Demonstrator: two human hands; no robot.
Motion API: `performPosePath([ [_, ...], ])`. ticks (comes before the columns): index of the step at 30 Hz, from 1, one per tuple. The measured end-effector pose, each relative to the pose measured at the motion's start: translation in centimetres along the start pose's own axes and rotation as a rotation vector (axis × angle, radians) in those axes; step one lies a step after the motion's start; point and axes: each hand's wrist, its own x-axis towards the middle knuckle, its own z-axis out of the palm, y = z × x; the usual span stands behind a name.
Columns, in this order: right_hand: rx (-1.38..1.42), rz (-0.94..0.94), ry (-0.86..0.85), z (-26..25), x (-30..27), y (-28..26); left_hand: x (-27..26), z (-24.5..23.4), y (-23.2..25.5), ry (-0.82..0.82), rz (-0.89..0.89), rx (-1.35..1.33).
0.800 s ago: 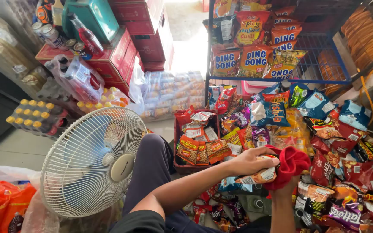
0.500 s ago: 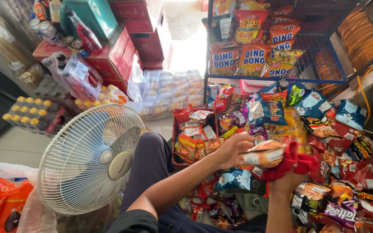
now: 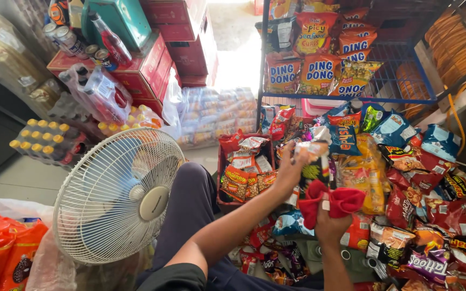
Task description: Cleaning and wiping down snack bags in a retail environment.
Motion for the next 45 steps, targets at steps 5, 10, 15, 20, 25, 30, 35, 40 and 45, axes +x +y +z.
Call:
performPosePath([
  [5, 0.593, 0.217, 0.01, -0.4, 1.8, -3.5, 1.5, -1.6, 2.7, 0.001, -0.177, -0.174],
  [10, 0.992, 0.442, -0.004, -0.4, 0.5, 3.3, -1.8, 0.8, 1.4, -0.082, -0.363, -0.013],
  [15, 0.241, 0.246, -0.08, 0.0, -0.6, 1.4, -4.9, -0.4, -0.8, -0.384, 0.529, 0.889],
  [20, 0.356, 0.241, -0.025, -1.0, 2.7, -0.2, -7.5, -1.0, 3.0, -0.514, -0.268, 0.219],
  [25, 0.475, 0.238, -0.054, -0.7, 1.7, 2.6, -7.4, -2.1, 0.8, -0.619, -0.288, 0.215],
  [30, 0.066, -0.017, -0.113, 3.3, -3.3, -0.5, -3.0, -1.0, 0.3, -0.189, -0.285, -0.241],
  [35, 0.068, -0.016, -0.097, 2.8, -2.8, -1.4, -3.8, -1.5, 1.7, -0.254, -0.237, -0.017],
  [40, 0.607, 0.469, -0.082, 0.1, -0.4, 6.3, -7.5, -3.9, 2.5, -0.531, -0.368, -0.094],
  [45, 0.869, 0.42, -0.352, 0.9, -0.1, 3.4, -9.3, -5.9, 3.1, -0.603, -0.697, -0.164],
])
